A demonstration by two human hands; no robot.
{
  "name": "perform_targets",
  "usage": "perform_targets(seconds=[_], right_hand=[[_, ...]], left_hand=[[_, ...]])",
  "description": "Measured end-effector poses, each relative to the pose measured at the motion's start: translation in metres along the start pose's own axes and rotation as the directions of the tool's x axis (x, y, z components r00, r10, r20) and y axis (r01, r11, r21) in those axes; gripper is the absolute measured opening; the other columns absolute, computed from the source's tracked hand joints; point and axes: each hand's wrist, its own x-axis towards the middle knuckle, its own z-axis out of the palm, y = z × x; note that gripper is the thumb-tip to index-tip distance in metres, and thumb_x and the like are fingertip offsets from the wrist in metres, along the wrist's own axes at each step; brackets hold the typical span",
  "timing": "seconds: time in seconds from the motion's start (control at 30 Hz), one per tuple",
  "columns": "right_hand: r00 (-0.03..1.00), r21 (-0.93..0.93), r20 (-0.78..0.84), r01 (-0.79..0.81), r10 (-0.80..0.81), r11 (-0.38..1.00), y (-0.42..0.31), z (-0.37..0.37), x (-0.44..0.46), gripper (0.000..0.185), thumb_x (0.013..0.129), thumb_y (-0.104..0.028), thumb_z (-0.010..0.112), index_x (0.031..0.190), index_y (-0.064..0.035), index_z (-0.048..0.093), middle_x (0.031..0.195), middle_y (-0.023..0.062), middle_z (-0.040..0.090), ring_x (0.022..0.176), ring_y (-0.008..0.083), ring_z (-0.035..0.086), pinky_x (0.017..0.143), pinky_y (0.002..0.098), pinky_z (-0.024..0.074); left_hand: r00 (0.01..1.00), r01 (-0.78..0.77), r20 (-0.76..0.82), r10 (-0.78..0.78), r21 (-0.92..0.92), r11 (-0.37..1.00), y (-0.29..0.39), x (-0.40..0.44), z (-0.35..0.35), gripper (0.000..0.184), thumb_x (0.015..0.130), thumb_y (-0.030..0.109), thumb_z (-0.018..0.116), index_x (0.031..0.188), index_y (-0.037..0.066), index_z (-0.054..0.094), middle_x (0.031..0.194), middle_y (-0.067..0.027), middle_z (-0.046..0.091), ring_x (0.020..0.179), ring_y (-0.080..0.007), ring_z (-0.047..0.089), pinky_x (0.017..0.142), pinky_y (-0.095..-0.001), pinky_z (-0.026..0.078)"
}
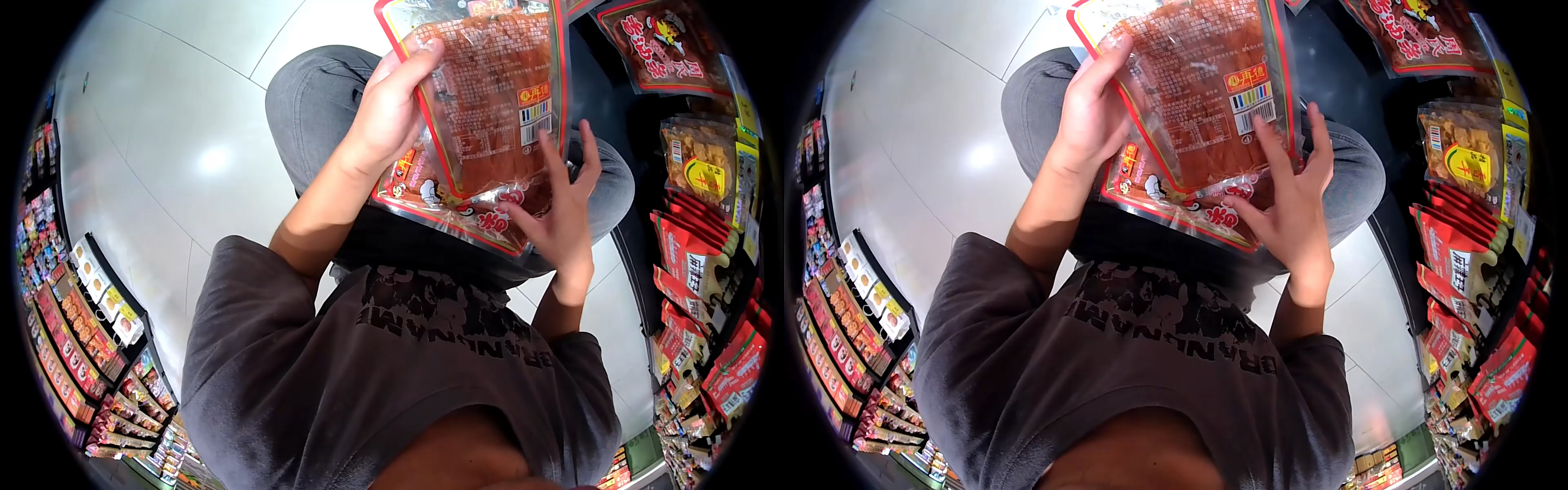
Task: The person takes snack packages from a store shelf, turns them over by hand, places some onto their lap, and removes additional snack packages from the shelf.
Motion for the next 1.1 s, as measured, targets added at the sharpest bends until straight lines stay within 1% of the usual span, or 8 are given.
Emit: perform_targets(seconds=[0.6,0.83,0.87,0.9,0.97,1.0,1.03,1.1], right_hand=[[0.993,-0.086,-0.053,0.101,-0.105,0.991,0.004,0.013,-0.003,0.082,0.060,-0.016,0.082,0.135,-0.0201,0.050,0.151,0.0256,0.014,0.139,0.0463,0.013,0.109,0.0582,0.0137],[0.877,-0.314,-0.312,0.269,-0.367,0.910,0.019,0.014,-0.016,0.062,0.070,-0.009,0.071,0.130,-0.0161,0.055,0.143,0.0273,0.032,0.136,0.0458,0.025,0.110,0.0581,0.0166],[0.875,-0.050,-0.368,0.318,-0.314,0.947,0.017,0.012,-0.021,0.055,0.075,-0.008,0.067,0.128,-0.0135,0.056,0.137,0.0260,0.041,0.131,0.0429,0.035,0.110,0.0551,0.0218],[0.873,0.214,-0.421,0.361,-0.248,0.908,0.019,0.012,-0.022,0.048,0.079,-0.007,0.062,0.126,-0.0108,0.056,0.130,0.0246,0.050,0.126,0.0399,0.044,0.109,0.0521,0.0271],[0.830,0.241,-0.520,0.371,-0.203,0.897,0.057,0.006,-0.034,0.043,0.095,-0.020,0.055,0.122,0.0125,0.048,0.124,0.0226,0.055,0.109,0.0351,0.058,0.095,0.0475,0.0485],[0.860,0.497,-0.507,0.232,0.063,0.836,0.054,0.010,-0.043,0.043,0.095,-0.021,0.056,0.122,0.0110,0.049,0.124,0.0217,0.056,0.109,0.0347,0.058,0.095,0.0480,0.0483],[0.849,0.716,-0.424,0.102,0.314,0.690,0.050,0.013,-0.051,0.043,0.095,-0.023,0.056,0.122,0.0094,0.050,0.123,0.0209,0.056,0.109,0.0344,0.058,0.095,0.0485,0.0481],[0.907,0.896,-0.312,0.182,0.283,0.404,0.059,0.003,-0.052,0.037,0.094,-0.015,0.056,0.126,0.0034,0.050,0.126,0.0165,0.055,0.111,0.0300,0.057,0.096,0.0462,0.0477]], left_hand=[[0.996,-0.023,-0.085,0.017,-0.073,0.997,0.005,-0.001,0.017,0.037,0.100,0.022,0.044,0.127,-0.002,0.050,0.124,-0.0108,0.059,0.115,-0.0215,0.056,0.101,-0.0352,0.041],[0.984,0.101,0.169,-0.055,-0.278,0.955,0.023,-0.020,0.027,0.039,0.100,0.026,0.042,0.129,0.001,0.048,0.123,-0.0079,0.058,0.116,-0.0186,0.054,0.100,-0.0351,0.043],[0.992,0.062,0.120,-0.029,-0.279,0.958,0.025,-0.022,0.031,0.038,0.097,0.023,0.051,0.129,0.001,0.049,0.117,-0.0077,0.062,0.109,-0.0162,0.058,0.096,-0.0330,0.047],[0.996,0.017,0.093,-0.006,-0.118,0.993,0.034,-0.028,0.040,0.081,0.092,0.061,0.042,0.143,-0.001,0.027,0.135,-0.0139,0.044,0.126,-0.0232,0.044,0.108,-0.0416,0.031],[0.899,-0.231,0.364,0.242,-0.074,0.970,0.009,-0.007,-0.010,0.095,0.088,0.074,0.024,0.146,-0.001,0.016,0.143,-0.0154,0.032,0.133,-0.0253,0.035,0.111,-0.0441,0.026],[0.961,-0.262,0.162,0.222,0.289,0.921,0.029,-0.009,0.016,0.094,0.089,0.072,0.029,0.147,0.000,0.011,0.143,-0.0162,0.031,0.134,-0.0262,0.034,0.112,-0.0426,0.025],[0.904,-0.425,0.252,0.345,0.460,0.779,0.033,-0.003,0.006,0.084,0.093,0.051,0.050,0.148,0.000,0.011,0.142,-0.0163,0.032,0.132,-0.0258,0.035,0.110,-0.0380,0.028],[0.962,-0.263,0.045,0.270,0.425,0.866,0.036,-0.015,0.022,0.080,0.089,0.020,0.064,0.148,0.002,0.012,0.142,-0.0152,0.030,0.132,-0.0250,0.035,0.107,-0.0347,0.031]])
